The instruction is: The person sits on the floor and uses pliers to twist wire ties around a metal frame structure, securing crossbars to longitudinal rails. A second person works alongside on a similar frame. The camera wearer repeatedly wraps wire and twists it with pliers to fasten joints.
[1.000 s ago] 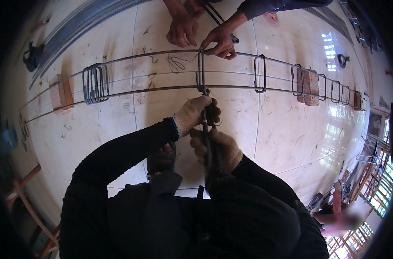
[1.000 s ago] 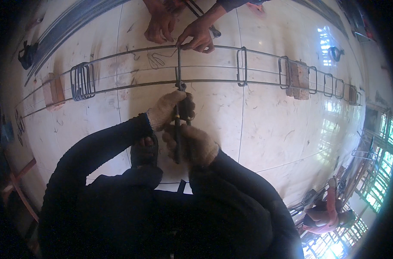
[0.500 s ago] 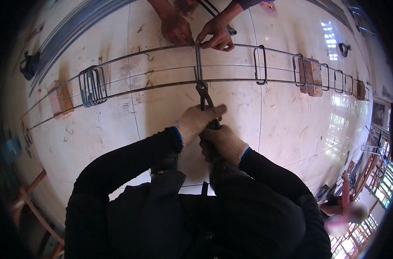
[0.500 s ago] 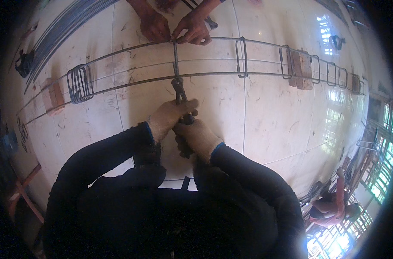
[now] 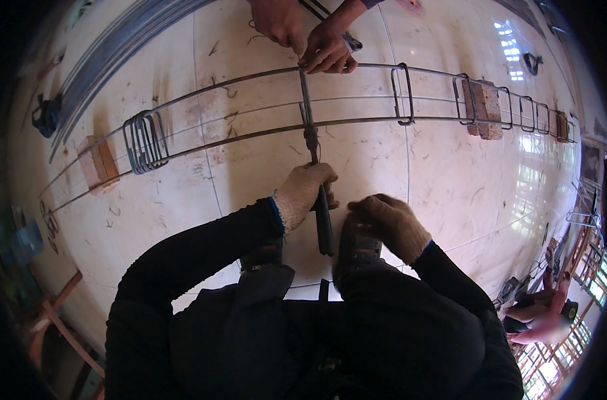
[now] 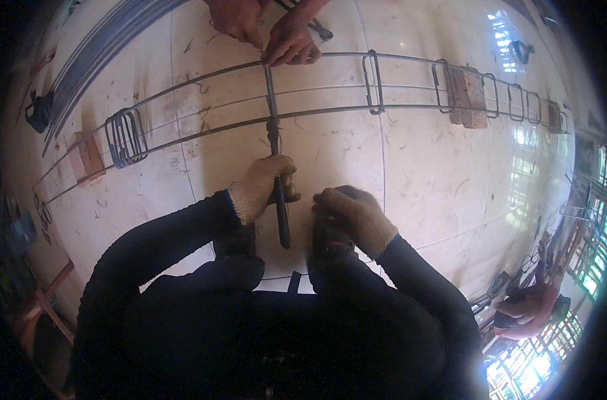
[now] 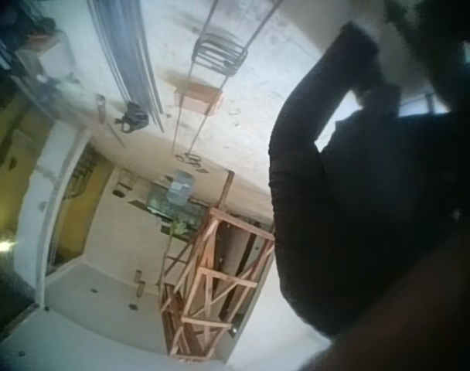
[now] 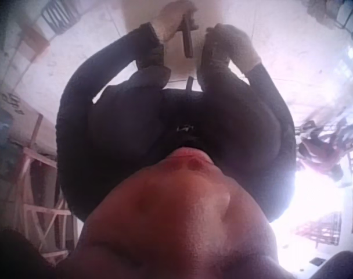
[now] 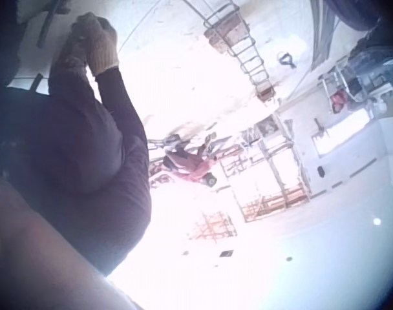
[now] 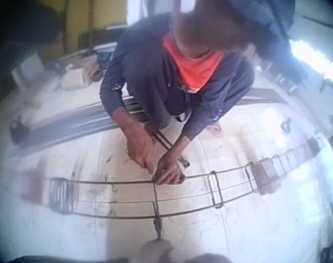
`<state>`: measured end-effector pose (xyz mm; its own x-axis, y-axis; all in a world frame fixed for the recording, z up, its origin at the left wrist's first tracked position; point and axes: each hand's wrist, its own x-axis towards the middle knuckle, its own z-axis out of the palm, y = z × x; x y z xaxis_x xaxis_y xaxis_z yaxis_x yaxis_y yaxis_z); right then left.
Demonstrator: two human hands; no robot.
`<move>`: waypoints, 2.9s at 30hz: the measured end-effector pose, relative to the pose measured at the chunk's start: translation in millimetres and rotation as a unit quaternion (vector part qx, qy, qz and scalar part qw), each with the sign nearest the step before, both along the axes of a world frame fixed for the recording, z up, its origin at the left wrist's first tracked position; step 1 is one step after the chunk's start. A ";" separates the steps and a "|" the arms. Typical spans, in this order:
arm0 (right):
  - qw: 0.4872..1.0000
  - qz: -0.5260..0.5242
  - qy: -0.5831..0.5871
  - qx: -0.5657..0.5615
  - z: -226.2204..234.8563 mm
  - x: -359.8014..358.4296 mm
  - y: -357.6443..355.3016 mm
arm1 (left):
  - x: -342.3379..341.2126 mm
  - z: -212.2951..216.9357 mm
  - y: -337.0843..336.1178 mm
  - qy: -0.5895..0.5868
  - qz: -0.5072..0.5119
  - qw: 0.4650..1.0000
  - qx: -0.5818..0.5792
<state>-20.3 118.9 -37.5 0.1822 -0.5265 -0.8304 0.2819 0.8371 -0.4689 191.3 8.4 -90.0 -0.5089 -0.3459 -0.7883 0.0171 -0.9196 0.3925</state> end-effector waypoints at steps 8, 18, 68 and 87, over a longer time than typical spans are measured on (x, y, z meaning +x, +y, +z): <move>0.865 -0.196 -0.462 -0.021 -55.4 88.8 2.9 | 2.5 -15.6 -6.6 0.276 0.077 0.942 0.173; 0.995 0.043 -0.014 0.086 14.3 63.0 -43.0 | -2.0 44.8 -25.0 -0.066 -0.108 0.990 -0.067; 0.806 -0.220 -0.547 0.053 7.2 83.3 -31.8 | 2.8 29.4 -29.9 0.225 0.037 0.943 0.242; 0.947 0.219 0.016 -0.236 23.7 66.3 -47.8 | 8.1 17.4 -51.6 0.009 -0.102 0.993 0.059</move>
